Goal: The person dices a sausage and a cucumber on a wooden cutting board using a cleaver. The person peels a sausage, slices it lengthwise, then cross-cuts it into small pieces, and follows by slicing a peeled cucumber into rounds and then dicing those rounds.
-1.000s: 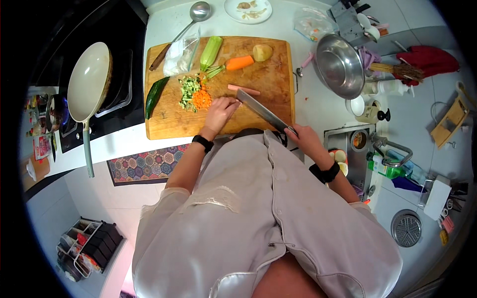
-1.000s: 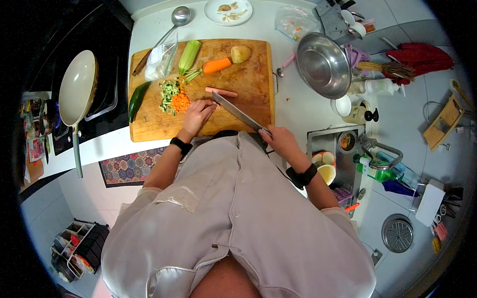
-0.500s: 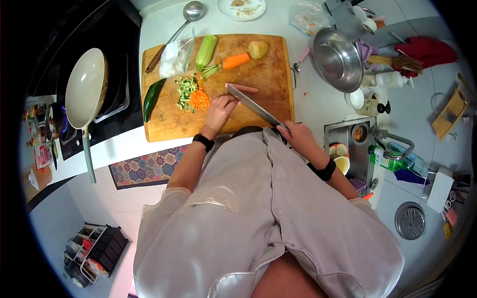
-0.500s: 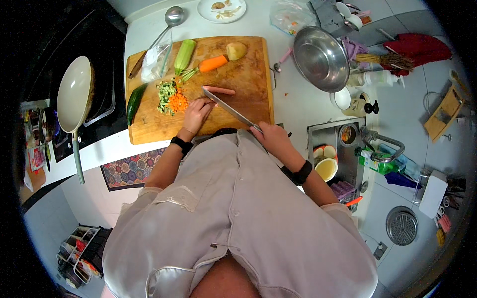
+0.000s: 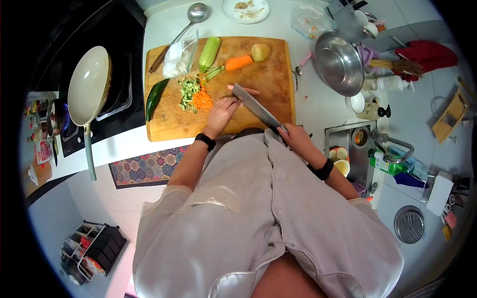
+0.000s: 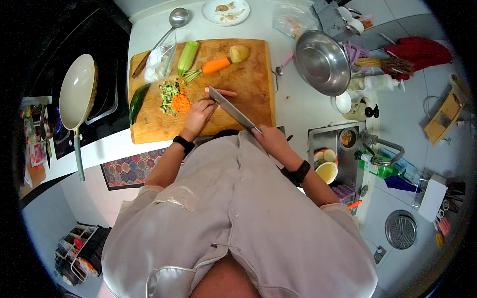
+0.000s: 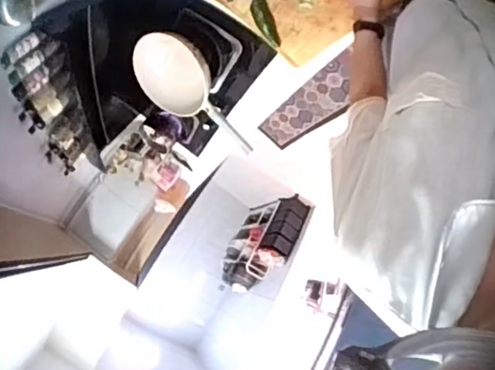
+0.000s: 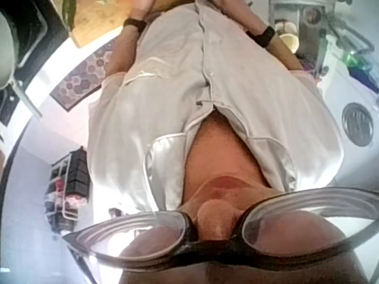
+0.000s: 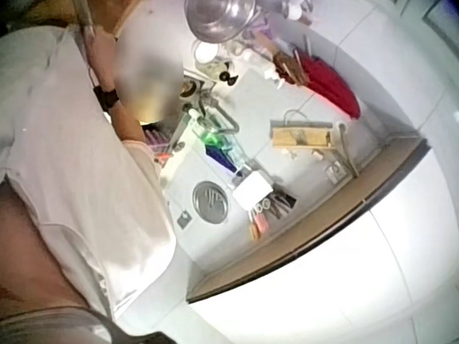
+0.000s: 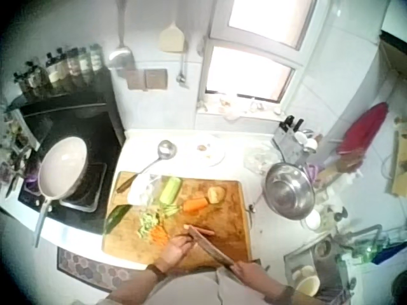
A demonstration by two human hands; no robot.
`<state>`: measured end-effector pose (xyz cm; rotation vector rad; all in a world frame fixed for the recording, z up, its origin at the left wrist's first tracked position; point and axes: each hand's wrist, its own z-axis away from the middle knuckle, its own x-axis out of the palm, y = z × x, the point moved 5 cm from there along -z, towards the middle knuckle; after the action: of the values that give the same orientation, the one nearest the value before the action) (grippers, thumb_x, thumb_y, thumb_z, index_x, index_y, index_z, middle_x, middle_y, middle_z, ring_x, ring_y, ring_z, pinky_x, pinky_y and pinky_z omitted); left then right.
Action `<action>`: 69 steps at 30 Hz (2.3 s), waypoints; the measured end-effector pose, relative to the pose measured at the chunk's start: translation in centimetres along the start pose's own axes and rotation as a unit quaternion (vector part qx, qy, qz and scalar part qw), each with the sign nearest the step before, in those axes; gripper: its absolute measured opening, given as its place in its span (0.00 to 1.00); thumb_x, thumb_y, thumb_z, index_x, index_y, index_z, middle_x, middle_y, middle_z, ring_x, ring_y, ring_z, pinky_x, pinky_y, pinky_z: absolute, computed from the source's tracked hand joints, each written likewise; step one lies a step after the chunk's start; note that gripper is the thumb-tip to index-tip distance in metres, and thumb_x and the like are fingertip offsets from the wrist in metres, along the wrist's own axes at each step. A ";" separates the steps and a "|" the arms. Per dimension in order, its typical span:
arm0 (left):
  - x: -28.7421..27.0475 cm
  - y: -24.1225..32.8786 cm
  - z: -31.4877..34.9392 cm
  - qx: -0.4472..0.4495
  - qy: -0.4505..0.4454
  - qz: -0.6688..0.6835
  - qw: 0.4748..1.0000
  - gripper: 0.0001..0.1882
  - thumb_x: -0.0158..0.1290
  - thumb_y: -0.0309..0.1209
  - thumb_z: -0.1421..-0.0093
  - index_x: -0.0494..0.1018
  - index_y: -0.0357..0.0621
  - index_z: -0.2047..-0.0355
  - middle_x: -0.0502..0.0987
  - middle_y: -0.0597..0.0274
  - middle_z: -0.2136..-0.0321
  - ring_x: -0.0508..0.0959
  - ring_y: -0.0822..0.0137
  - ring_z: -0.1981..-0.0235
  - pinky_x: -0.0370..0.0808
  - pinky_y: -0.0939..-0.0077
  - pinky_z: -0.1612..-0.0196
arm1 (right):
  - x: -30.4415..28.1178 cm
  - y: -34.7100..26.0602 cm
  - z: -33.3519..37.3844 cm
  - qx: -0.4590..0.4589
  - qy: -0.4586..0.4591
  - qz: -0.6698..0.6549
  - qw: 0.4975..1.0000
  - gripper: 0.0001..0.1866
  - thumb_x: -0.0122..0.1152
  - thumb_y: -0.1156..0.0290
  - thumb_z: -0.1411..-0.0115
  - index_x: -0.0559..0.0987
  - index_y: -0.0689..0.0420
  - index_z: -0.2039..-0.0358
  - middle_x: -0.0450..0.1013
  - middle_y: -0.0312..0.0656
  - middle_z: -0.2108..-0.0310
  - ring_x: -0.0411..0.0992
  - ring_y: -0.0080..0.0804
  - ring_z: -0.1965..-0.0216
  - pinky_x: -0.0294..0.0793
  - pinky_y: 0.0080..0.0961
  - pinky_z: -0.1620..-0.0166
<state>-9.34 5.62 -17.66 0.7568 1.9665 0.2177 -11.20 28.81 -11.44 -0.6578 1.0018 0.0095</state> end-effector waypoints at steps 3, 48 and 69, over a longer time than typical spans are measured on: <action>0.1 0.1 0.0 -0.008 0.001 0.008 1.000 0.06 0.51 0.28 0.47 0.74 0.42 0.69 0.74 0.63 0.69 0.74 0.60 0.66 0.70 0.68 0.65 | -0.5 -0.3 0.3 0.002 0.007 0.009 1.000 0.19 0.48 0.55 0.39 0.72 0.60 0.74 0.71 0.54 0.80 0.71 0.54 0.76 0.69 0.45 0.72; -1.5 -1.9 -2.2 -0.260 -0.126 0.797 0.530 0.38 0.38 0.18 0.56 0.53 0.44 0.40 0.61 0.53 0.43 0.62 0.58 0.43 0.57 0.60 0.41 | -4.5 0.9 2.1 -0.035 0.002 -0.152 0.988 0.16 0.52 0.61 0.40 0.72 0.62 0.77 0.62 0.46 0.87 0.59 0.34 0.85 0.60 0.29 0.78; 0.5 -1.6 -2.2 -0.324 -0.122 0.716 0.607 0.11 0.43 0.17 0.44 0.65 0.40 0.61 0.69 0.63 0.63 0.71 0.67 0.57 0.67 0.71 0.50 | -4.1 1.9 2.4 0.055 -0.036 -0.268 0.961 0.19 0.48 0.59 0.38 0.70 0.62 0.77 0.62 0.33 0.87 0.58 0.21 0.83 0.60 0.22 0.78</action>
<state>-12.03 5.01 -17.67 1.5468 0.4473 1.5682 -12.17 32.78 -8.32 -0.8027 0.7238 -0.4930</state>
